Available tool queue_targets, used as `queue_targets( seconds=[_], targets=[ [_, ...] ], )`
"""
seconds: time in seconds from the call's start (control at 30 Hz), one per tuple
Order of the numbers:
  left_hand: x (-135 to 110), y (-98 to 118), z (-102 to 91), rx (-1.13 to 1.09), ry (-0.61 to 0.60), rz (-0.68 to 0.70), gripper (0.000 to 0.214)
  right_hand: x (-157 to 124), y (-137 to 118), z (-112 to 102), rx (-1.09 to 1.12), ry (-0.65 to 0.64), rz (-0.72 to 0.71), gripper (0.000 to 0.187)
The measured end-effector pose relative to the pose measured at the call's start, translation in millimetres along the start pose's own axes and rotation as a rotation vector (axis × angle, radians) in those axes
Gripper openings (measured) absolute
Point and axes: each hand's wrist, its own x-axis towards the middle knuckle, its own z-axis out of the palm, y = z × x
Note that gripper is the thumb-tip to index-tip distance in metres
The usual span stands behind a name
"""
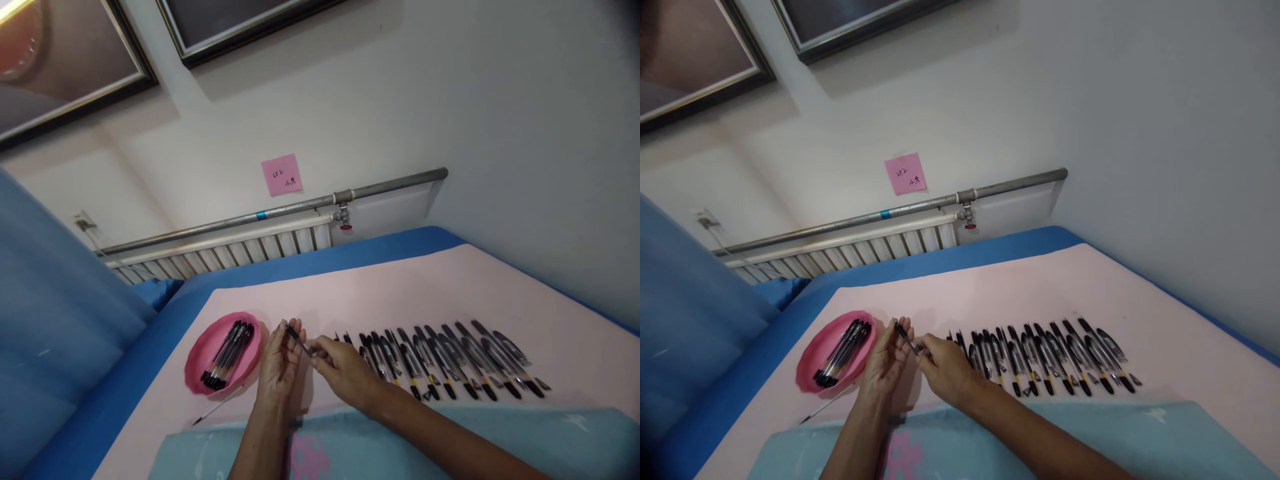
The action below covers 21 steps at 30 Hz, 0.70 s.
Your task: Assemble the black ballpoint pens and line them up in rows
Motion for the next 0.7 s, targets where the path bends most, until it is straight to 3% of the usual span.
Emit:
queue_targets(
  seconds=[0.3,0.57,0.7],
  targets=[
    [6,8,-9.0,0.101,-0.096,0.093,0.004,-1,-2,-2,-0.024,-0.019,-0.012,0.020],
    [2,6,-7.8,0.224,-0.141,0.101,0.013,-1,-4,-9,-0.239,-0.016,-0.020,0.016],
    [0,6,-6.6,0.260,-0.175,0.055,0.014,1,-4,-10,-0.137,-0.022,0.029,0.015]
  ],
)
